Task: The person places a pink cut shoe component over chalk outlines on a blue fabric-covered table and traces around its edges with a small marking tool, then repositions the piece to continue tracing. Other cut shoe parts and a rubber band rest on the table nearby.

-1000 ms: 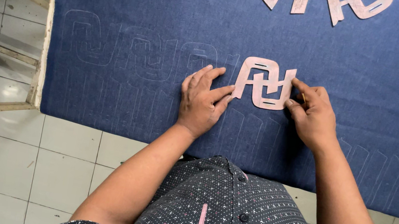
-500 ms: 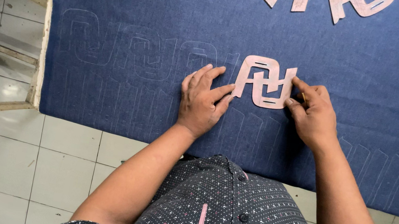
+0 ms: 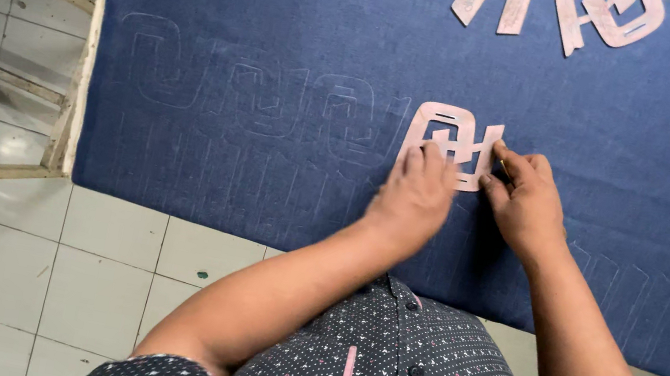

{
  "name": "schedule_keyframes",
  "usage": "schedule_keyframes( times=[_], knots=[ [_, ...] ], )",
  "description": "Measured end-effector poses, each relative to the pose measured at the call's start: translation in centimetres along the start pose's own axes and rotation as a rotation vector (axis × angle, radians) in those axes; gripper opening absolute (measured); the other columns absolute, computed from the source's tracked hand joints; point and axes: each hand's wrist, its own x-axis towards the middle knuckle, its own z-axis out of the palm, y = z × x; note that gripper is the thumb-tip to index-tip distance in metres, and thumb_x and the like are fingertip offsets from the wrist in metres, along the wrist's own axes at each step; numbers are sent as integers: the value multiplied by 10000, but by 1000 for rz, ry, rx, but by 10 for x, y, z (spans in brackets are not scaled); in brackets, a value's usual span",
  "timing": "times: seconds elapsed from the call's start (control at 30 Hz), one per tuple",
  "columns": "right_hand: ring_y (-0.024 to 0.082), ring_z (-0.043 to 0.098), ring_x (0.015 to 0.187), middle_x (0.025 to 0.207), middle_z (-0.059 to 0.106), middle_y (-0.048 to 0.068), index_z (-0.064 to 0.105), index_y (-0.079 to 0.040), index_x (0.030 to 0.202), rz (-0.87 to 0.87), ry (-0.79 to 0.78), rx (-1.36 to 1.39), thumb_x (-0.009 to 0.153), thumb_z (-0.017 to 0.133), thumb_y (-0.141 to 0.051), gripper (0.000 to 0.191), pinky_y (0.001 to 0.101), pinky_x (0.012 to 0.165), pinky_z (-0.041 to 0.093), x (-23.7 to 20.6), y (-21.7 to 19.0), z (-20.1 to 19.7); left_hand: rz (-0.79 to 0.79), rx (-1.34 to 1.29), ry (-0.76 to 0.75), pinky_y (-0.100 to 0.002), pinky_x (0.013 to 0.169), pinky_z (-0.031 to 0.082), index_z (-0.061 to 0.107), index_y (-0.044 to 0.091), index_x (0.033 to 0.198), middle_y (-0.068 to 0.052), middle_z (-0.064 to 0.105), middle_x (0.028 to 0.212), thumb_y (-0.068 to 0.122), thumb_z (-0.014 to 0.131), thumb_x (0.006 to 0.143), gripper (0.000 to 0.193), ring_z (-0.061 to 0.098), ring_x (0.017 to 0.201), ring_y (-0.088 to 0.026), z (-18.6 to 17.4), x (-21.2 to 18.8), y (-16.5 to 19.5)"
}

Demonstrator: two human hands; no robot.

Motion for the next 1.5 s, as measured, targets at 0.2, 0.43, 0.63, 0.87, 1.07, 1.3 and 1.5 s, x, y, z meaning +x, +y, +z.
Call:
schedule_keyframes(
  times=[0.2, 0.43, 0.63, 0.87, 1.07, 1.3, 1.5],
  knots=[
    [322, 633, 983, 1029, 625, 156, 786, -63, 1153, -306, 269, 25, 1021, 697, -117, 169, 384, 850, 519, 16, -53, -13, 271, 614, 147, -641, 1092, 415, 534, 22, 1401, -409, 455, 1403, 183, 503, 958, 473, 496, 1266, -548, 23, -8, 7],
    [378, 694, 891, 931, 733, 167, 734, -26, 1004, -428, -260, 51, 966, 637, -185, 191, 456, 788, 535, 47, -106, 4, 313, 731, -186, -619, 1122, 355, 524, -107, 1408, -348, 472, 1468, 223, 530, 973, 546, 459, 1341, -504, 36, -7, 1],
    [378, 698, 898, 909, 739, 166, 734, -19, 964, -427, -322, 6, 959, 645, -207, 208, 475, 799, 533, 47, -102, 22, 317, 591, -264, -636, 1095, 349, 533, -51, 1385, -316, 483, 1447, 236, 515, 946, 525, 473, 1328, -495, 35, -5, -4],
    [334, 699, 862, 861, 726, 111, 739, -68, 944, -569, -247, -56, 929, 685, -194, 139, 462, 857, 505, 54, -91, 29, 331, 561, -247, -652, 1092, 358, 554, -61, 1386, -342, 497, 1432, 208, 523, 970, 497, 509, 1308, -507, 27, -4, -5],
    [294, 674, 851, 895, 736, 48, 748, -110, 987, -573, -53, -142, 992, 686, -152, 75, 458, 982, 459, 75, -83, 18, 313, 582, 78, -630, 1027, 454, 585, -108, 1341, -382, 511, 1361, 165, 540, 955, 475, 561, 1155, -491, 14, -3, -4],
    [260, 694, 941, 976, 744, 36, 731, -106, 1033, -544, 50, -138, 1057, 689, -156, 70, 445, 1054, 441, 80, -72, 2, 314, 492, 198, -622, 1018, 503, 588, -36, 1314, -370, 511, 1331, 159, 512, 981, 393, 580, 1159, -508, 12, -3, -5],
    [274, 690, 919, 953, 735, 56, 750, -95, 1032, -460, 110, -298, 1043, 711, -154, 72, 459, 1084, 451, 54, -51, -13, 371, 533, 173, -589, 961, 540, 591, -43, 1319, -362, 512, 1328, 143, 511, 961, 411, 589, 1154, -498, 7, -5, -8]
  ],
)
